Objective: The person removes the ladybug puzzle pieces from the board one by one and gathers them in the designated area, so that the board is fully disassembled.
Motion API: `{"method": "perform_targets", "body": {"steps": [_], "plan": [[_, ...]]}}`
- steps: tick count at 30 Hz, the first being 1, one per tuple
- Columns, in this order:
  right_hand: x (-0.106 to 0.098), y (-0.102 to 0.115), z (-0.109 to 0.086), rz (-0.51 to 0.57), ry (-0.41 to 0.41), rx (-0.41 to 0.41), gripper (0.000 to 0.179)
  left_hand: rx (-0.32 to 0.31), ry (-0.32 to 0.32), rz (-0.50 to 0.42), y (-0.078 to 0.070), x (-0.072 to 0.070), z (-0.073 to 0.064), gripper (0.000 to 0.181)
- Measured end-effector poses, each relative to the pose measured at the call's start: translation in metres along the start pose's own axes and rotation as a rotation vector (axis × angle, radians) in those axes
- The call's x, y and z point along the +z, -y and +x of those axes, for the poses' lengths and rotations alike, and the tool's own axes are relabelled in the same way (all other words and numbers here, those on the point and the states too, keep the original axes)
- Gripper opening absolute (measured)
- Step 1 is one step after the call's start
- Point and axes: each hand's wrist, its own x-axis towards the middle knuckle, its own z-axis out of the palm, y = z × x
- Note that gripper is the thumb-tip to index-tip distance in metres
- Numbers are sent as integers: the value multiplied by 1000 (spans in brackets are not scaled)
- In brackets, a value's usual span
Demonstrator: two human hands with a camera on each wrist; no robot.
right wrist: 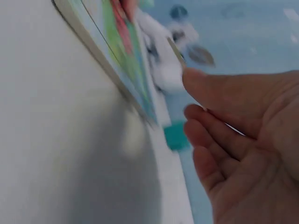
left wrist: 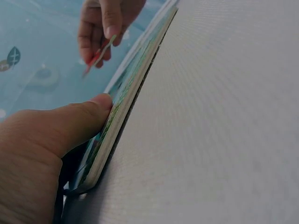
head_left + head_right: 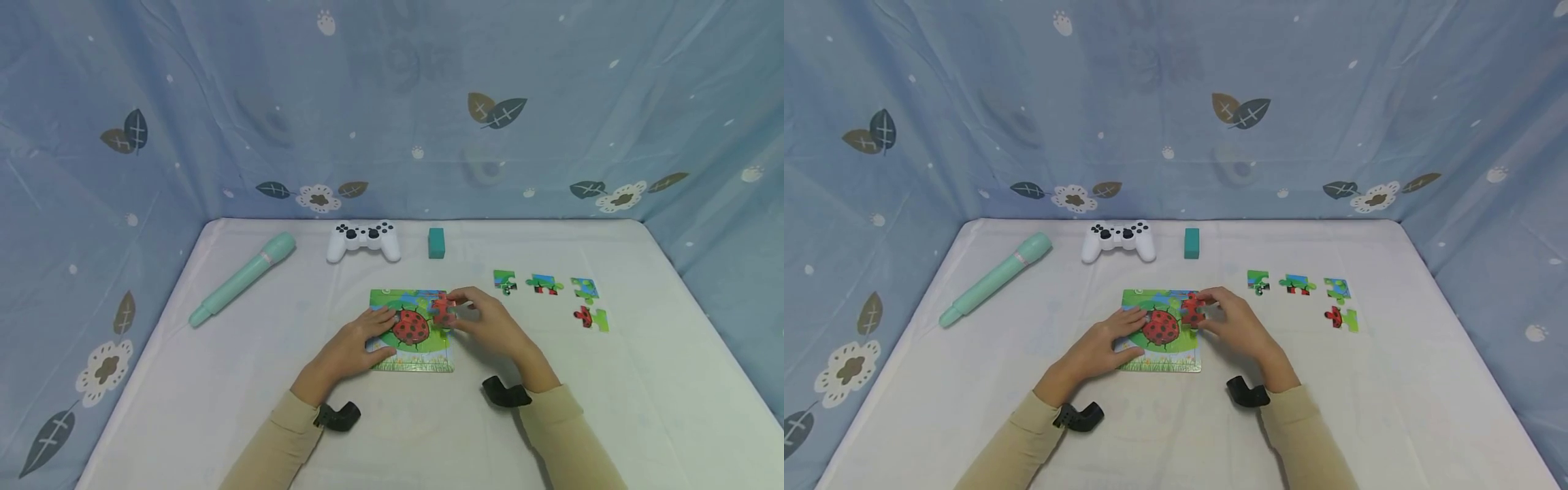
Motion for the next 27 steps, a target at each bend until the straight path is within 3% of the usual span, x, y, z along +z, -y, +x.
{"method": "perform_targets", "body": {"steps": [14,27], "plan": [[-74,-59,-33,-48,-15,147,45,-1,1,0,-1,0,0,61],[-113,-87,-71,-125,-55,305,53,-20,7,-6,1,1,0,61]]}}
